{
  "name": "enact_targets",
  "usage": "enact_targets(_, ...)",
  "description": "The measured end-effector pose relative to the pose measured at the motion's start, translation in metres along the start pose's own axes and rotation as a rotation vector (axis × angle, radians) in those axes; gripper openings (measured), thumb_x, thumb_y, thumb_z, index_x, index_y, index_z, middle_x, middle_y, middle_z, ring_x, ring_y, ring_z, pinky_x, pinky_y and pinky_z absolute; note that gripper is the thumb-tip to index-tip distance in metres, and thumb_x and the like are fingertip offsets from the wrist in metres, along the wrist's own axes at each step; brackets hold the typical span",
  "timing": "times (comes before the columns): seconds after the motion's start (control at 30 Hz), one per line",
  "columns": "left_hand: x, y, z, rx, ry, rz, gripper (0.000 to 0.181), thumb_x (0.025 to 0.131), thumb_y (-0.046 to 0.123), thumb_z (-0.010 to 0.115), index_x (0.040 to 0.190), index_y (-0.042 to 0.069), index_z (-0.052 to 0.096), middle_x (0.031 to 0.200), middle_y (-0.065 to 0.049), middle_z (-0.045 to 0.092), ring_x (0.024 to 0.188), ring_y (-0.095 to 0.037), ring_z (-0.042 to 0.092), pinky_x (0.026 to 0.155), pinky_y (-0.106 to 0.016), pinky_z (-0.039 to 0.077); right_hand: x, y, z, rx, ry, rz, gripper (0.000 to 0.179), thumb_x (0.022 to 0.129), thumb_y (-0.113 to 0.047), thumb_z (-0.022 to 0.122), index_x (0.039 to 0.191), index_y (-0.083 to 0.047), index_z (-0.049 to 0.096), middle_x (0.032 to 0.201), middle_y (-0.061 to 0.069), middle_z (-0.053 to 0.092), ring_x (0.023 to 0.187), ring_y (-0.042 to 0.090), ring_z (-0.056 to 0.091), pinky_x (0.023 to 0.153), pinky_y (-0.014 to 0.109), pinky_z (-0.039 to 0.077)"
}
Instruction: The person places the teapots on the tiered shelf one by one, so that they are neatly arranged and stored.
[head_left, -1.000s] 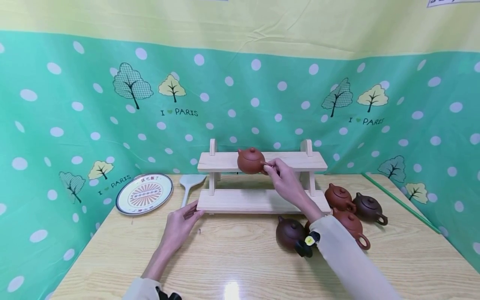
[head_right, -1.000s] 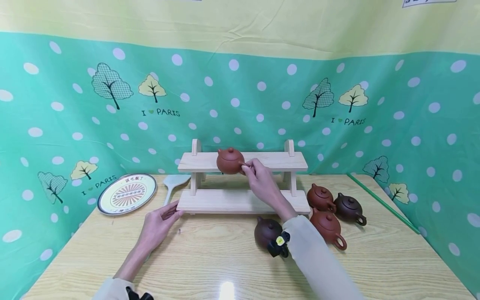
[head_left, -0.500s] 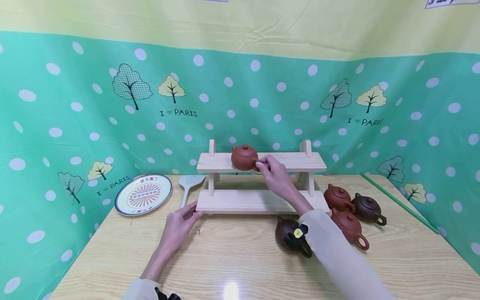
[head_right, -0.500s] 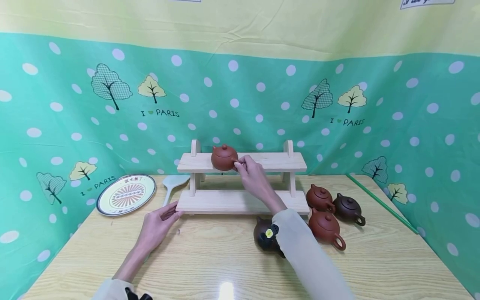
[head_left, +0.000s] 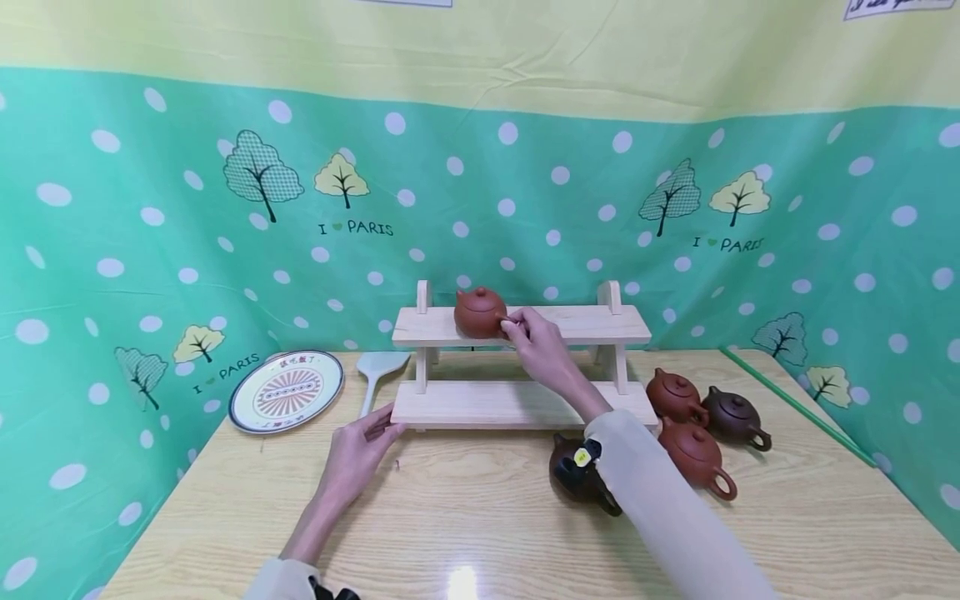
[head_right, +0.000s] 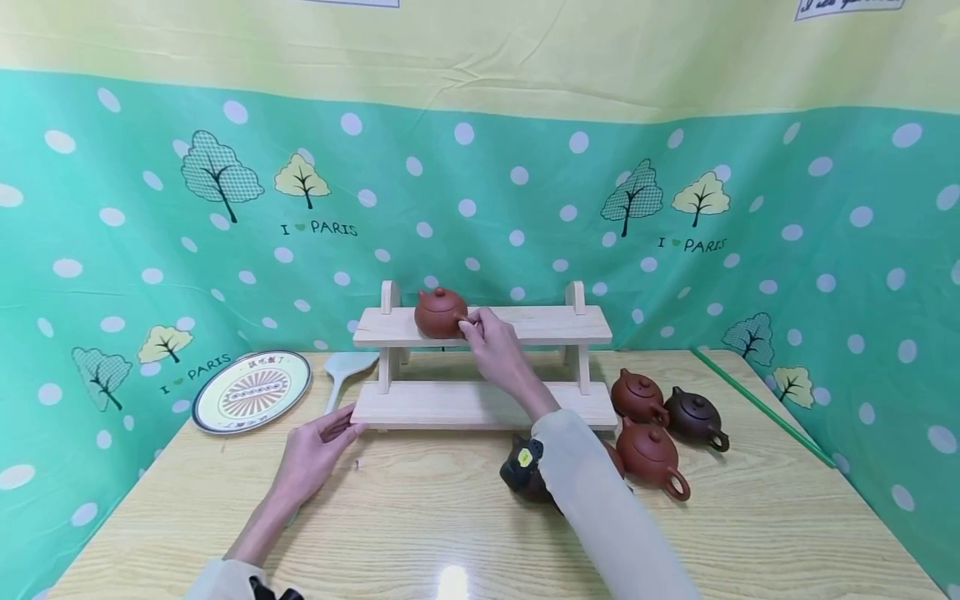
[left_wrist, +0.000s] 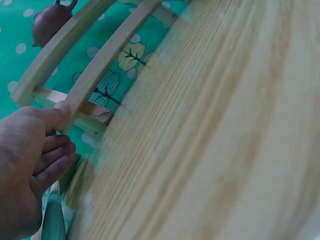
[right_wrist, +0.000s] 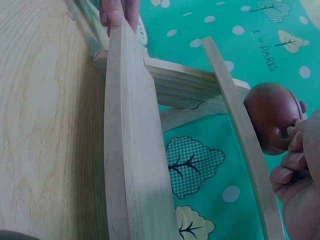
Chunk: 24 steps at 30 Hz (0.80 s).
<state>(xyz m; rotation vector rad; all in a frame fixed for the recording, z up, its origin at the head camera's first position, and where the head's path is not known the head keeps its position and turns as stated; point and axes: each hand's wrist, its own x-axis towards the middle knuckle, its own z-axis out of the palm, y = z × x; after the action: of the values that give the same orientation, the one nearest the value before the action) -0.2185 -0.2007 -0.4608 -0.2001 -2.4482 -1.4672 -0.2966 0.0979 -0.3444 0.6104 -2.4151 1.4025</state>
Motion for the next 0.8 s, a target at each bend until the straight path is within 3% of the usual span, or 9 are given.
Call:
enact_targets(0.43, -0.001, 0.001, -0.001, 0.010, -0.001, -0.007, 0.049, 0.095, 0.015, 0.077, 0.135, -0.008, 0.062, 0.119, -0.026, 0.071, 0.108, -0.035, 0.072, 0.091, -0.031, 0.060, 0.006, -0.005, 0.005, 0.044, 0.005, 0.040, 0.018, 0.109, -0.015, 0.057, 0.108, 0.001, 0.064, 0.074, 0.003, 0.050, 0.065, 0.017, 0.045, 0.054, 0.025, 0.037)
enact_targets(0.8, -0.001, 0.000, 0.000, 0.014, 0.007, 0.009, 0.048, 0.095, 0.015, 0.078, 0.134, -0.008, 0.063, 0.118, -0.025, 0.071, 0.106, -0.034, 0.073, 0.090, -0.031, 0.061, -0.007, -0.003, -0.001, 0.035, -0.022, 0.046, 0.025, 0.109, -0.018, 0.056, 0.128, -0.003, 0.059, 0.071, 0.004, 0.051, 0.059, 0.017, 0.045, 0.047, 0.024, 0.033)
